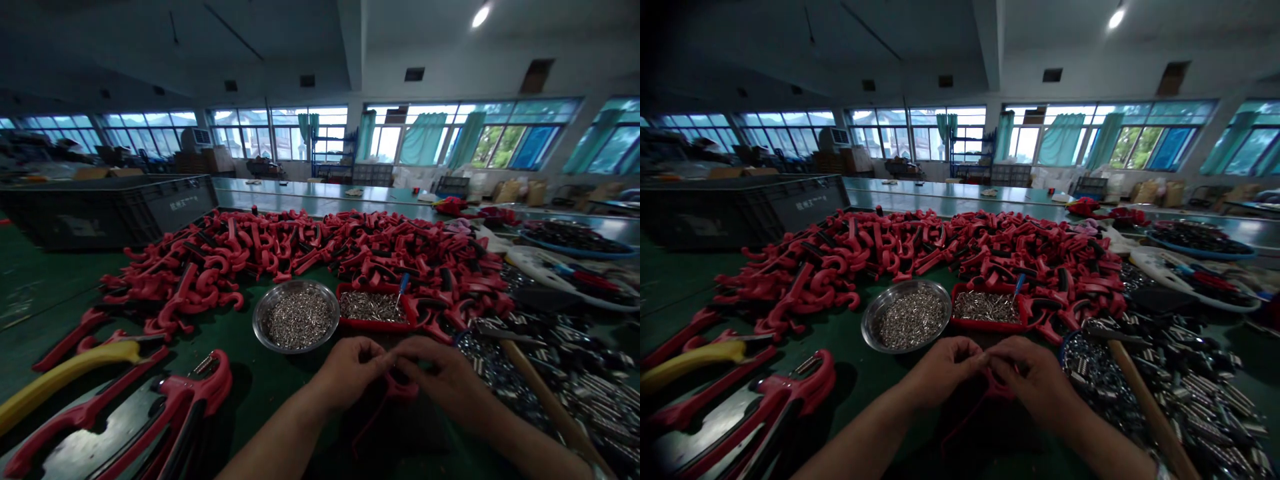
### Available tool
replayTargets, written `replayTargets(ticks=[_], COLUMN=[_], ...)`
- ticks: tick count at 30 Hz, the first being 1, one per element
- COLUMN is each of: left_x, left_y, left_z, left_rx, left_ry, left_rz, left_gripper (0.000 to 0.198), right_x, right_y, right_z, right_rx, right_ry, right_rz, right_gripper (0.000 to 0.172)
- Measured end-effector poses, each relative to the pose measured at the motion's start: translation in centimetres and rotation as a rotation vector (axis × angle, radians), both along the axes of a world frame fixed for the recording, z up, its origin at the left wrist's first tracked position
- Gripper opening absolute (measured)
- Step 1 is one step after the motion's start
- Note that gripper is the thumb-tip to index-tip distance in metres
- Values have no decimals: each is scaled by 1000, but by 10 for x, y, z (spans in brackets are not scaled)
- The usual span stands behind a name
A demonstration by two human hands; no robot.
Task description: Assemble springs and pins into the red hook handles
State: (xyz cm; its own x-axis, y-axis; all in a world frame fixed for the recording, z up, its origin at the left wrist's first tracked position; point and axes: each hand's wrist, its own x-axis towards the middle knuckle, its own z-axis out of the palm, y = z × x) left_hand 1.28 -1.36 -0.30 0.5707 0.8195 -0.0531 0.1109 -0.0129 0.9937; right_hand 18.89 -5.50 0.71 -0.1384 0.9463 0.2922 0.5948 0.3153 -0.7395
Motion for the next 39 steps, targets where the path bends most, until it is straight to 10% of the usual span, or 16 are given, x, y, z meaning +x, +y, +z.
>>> replayTargets(ticks=[11,19,31,39], left_x=[-2,3,-17,-18], left_y=[-3,-7,12,10], left_z=[-1,-4,-8,-8], left_rx=[-378,-442,360,519], left_ry=[-199,-215,391,576], left_rz=[-36,1,166,91], left_gripper=[52,49,24,16], right_x=[-24,-15,-3,0], right_y=[-4,-14,-12,-16], right_z=[7,0,-18,-20], right_rx=[-26,269,-202,-282], right_ry=[174,-287,-27,60], right_rz=[20,42,-94,-55], right_gripper=[11,15,23,12])
